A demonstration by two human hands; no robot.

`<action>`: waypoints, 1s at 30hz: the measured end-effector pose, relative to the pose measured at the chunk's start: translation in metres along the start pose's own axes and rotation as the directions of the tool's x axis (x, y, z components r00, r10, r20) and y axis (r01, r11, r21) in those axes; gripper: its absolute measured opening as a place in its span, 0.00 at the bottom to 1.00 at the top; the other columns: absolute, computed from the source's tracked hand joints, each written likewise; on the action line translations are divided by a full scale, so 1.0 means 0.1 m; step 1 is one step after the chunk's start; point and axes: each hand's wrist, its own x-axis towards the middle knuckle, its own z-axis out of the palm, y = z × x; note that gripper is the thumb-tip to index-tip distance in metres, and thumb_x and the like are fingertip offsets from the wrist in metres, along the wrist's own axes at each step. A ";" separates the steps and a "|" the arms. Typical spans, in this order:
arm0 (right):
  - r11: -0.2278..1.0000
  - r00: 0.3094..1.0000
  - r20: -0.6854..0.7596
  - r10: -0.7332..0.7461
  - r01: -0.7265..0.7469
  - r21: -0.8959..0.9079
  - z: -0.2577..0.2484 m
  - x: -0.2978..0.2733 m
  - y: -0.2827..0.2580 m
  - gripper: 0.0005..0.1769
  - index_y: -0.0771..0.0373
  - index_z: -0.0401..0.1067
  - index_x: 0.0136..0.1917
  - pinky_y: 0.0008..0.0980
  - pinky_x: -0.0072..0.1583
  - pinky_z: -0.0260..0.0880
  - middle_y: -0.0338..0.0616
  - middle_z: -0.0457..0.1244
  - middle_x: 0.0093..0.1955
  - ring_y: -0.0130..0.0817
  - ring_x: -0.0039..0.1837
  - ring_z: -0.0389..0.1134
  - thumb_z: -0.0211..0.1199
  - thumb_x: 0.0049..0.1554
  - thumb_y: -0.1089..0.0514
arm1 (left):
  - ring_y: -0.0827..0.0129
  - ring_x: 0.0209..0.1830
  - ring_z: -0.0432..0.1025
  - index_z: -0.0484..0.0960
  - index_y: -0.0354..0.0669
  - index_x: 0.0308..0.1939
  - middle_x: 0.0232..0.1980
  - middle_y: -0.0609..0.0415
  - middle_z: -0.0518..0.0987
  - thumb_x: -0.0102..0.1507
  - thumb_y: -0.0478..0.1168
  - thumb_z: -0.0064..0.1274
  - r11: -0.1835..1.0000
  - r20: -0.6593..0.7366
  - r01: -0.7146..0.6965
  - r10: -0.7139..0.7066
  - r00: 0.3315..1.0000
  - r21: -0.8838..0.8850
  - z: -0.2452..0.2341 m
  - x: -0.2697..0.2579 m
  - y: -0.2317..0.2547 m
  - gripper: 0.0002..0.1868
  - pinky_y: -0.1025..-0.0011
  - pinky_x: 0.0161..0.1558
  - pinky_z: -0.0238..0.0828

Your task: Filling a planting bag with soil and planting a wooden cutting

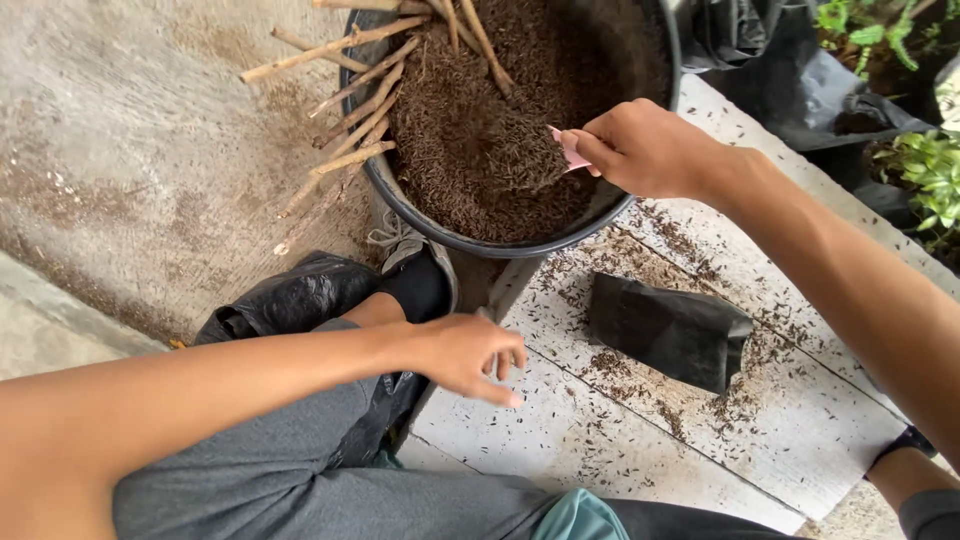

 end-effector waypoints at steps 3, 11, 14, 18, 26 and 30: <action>0.987 0.987 0.007 -0.163 0.163 0.012 -0.03 -0.07 0.18 0.30 0.63 0.79 0.44 0.38 0.48 0.69 0.43 0.74 0.43 0.36 0.44 0.74 0.43 0.70 0.43 | 0.62 0.37 0.71 0.74 0.44 0.43 0.38 0.54 0.77 0.61 0.59 0.52 0.846 0.139 -0.219 0.173 0.975 0.487 -0.02 0.08 0.46 0.22 0.59 0.31 0.66; 0.984 0.976 -0.137 -0.169 0.174 0.029 -0.24 -0.80 0.34 0.30 0.61 0.79 0.43 0.38 0.46 0.65 0.41 0.71 0.36 0.34 0.39 0.70 0.44 0.72 0.43 | 0.67 0.35 0.68 0.63 0.45 0.72 0.78 0.40 0.55 0.60 0.38 0.53 0.084 0.158 -0.248 0.568 0.808 0.965 0.08 0.47 1.39 0.35 0.71 0.26 0.67; 0.991 0.975 -0.176 -0.136 0.137 -0.003 -0.30 -1.14 0.47 0.30 0.60 0.74 0.39 0.41 0.45 0.60 0.43 0.65 0.31 0.38 0.35 0.62 0.43 0.73 0.44 | 0.73 0.29 0.63 0.63 0.50 0.76 0.82 0.41 0.49 0.61 0.35 0.49 -0.174 0.142 -0.059 0.513 0.846 0.983 0.25 0.65 1.56 0.36 0.75 0.23 0.59; 0.998 0.987 -0.157 -0.035 0.043 0.049 -0.35 -1.60 0.59 0.32 0.65 0.76 0.40 0.42 0.43 0.59 0.44 0.65 0.31 0.36 0.35 0.61 0.43 0.73 0.44 | 0.74 0.28 0.65 0.61 0.47 0.76 0.65 0.51 0.74 0.66 0.39 0.42 -0.295 0.122 0.024 0.464 0.877 0.955 0.47 0.96 1.54 0.32 0.73 0.27 0.58; 0.995 0.993 -0.101 0.066 -0.058 0.075 -0.28 -2.58 1.10 0.34 0.63 0.74 0.34 0.39 0.37 0.57 0.43 0.61 0.24 0.35 0.25 0.56 0.43 0.73 0.44 | 0.72 0.25 0.70 0.73 0.47 0.50 0.58 0.39 0.66 0.58 0.48 0.61 -0.182 0.145 -0.136 0.036 0.989 0.974 0.48 0.80 1.94 0.21 0.71 0.24 0.67; 0.984 0.988 -0.011 0.156 -0.154 0.084 -0.04 -2.80 1.39 0.34 0.61 0.67 0.31 0.39 0.39 0.57 0.40 0.57 0.25 0.35 0.28 0.54 0.43 0.73 0.42 | 0.69 0.24 0.73 0.74 0.53 0.47 0.80 0.19 0.51 0.54 0.64 0.60 -0.217 0.096 -0.095 -0.003 0.995 0.972 0.47 0.71 2.10 0.27 0.69 0.26 0.70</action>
